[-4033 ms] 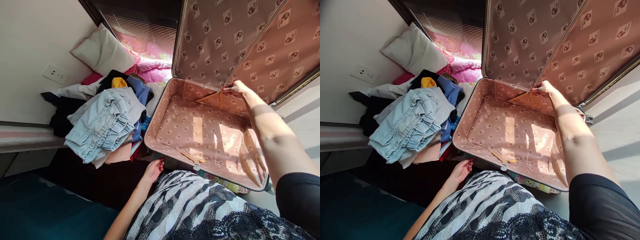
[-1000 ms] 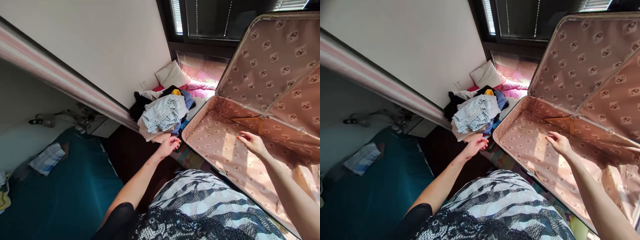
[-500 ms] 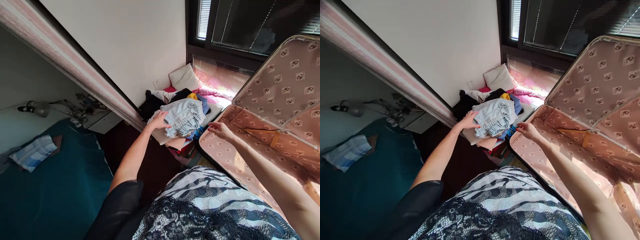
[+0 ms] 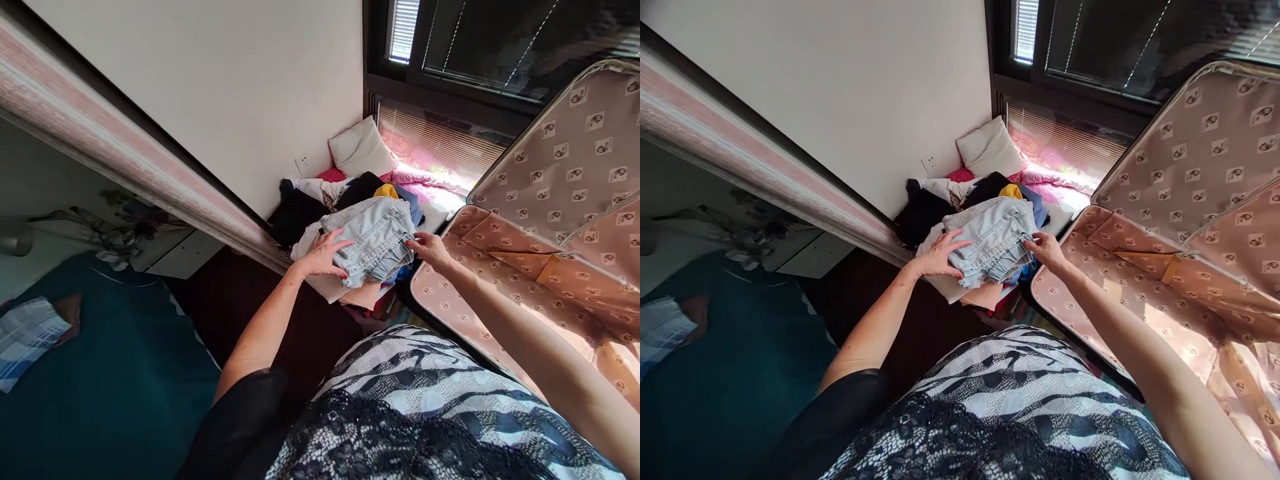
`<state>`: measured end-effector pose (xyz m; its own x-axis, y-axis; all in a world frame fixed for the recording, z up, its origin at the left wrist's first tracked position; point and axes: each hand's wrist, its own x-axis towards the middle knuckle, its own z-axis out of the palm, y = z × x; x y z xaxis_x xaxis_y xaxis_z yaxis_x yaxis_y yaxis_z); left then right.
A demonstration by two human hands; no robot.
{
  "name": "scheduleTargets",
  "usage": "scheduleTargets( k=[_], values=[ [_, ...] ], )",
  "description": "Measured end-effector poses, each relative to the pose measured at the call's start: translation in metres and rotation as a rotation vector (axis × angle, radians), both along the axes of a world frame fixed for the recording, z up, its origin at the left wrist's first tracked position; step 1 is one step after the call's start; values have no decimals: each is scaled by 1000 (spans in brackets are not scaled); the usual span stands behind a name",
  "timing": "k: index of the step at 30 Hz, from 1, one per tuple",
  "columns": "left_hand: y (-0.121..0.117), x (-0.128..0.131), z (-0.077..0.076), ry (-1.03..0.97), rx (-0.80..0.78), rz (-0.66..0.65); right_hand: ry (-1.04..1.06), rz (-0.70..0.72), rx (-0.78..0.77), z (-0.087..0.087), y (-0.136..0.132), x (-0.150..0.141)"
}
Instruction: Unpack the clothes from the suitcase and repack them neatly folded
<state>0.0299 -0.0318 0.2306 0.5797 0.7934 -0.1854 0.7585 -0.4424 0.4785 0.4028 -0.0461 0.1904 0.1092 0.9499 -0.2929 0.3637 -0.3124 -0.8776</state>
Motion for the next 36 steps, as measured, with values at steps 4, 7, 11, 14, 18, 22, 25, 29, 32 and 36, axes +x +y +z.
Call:
scheduleTargets(
  k=[4,7,11,14,18,22,25,29,32,36],
  values=[
    [4,8,-7,-26,72,-19,3,-30,14,5,6,-4],
    [11,10,-14,-98,120,-42,5,4,31,6,8,-9],
    [23,6,-15,-377,75,0,9,35,24,2,7,-11],
    [25,3,-9,-717,-29,149,-64,48,24,-1,7,-7],
    [16,3,4,-879,-169,128,-420,105,260,5,3,-7],
    [7,3,12,-734,-267,20,-734,405,518,15,-1,-24],
    [7,1,11,-673,-237,-21,-806,537,540,20,7,-41],
    [8,1,7,-486,-187,-109,-806,644,596,34,23,-49],
    [-1,6,4,-330,-140,-78,-814,700,694,48,24,-38],
    [-16,12,-2,-165,-19,-50,-665,893,609,50,25,-10]
  ],
)
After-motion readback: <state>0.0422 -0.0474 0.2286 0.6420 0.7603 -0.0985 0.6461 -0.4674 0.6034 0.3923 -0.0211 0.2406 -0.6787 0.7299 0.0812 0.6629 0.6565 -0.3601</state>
